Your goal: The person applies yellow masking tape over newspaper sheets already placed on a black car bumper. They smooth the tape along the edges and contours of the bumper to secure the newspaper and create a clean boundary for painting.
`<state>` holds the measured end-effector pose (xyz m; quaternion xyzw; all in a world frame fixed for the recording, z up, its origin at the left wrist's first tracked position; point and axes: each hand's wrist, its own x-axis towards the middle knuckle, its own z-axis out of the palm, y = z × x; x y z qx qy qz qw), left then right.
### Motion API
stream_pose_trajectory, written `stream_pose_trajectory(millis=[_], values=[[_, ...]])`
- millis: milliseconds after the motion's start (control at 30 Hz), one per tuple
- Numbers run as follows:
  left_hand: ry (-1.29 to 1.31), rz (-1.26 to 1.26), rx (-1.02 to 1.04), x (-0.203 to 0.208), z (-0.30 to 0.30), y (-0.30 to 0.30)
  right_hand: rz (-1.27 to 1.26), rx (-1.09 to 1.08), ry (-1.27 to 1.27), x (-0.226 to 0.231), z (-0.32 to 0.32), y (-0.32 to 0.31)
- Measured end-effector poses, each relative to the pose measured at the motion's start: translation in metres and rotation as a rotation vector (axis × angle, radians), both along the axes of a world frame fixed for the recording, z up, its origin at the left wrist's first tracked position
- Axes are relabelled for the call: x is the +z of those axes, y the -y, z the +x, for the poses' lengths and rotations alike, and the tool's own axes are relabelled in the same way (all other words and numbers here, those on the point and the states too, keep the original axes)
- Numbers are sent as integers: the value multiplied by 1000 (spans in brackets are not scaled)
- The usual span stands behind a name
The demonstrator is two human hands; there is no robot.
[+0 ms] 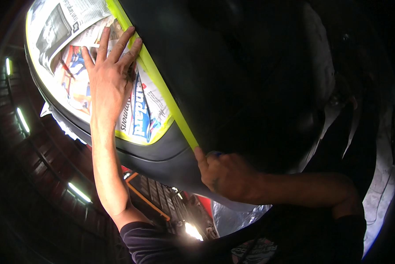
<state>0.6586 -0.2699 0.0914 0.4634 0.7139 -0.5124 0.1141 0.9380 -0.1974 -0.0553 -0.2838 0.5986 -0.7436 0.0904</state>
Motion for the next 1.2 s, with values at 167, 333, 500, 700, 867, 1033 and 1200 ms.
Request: stream_pose_trajectory(millis=[167, 333, 500, 700, 867, 1033, 1200], values=[[-7, -23, -7, 1, 2, 2, 10, -158, -83, 9, 8, 2], [-12, -25, -17, 1, 3, 4, 65, -32, -23, 7, 1, 3], [-2, -11, -6, 0, 10, 4, -14, 17, 10, -1, -3, 7], [7, -36, 7, 0, 22, 0, -53, 58, 27, -4, -7, 4], [10, -51, 66, 0, 38, -6, -41, 89, -1, -4, -9, 2], [17, -57, 42, 0, 44, -1, -66, 122, 8, -3, -9, -1], [8, -76, 44, 0, 50, 1, -62, 123, 9, 2, -9, -4]])
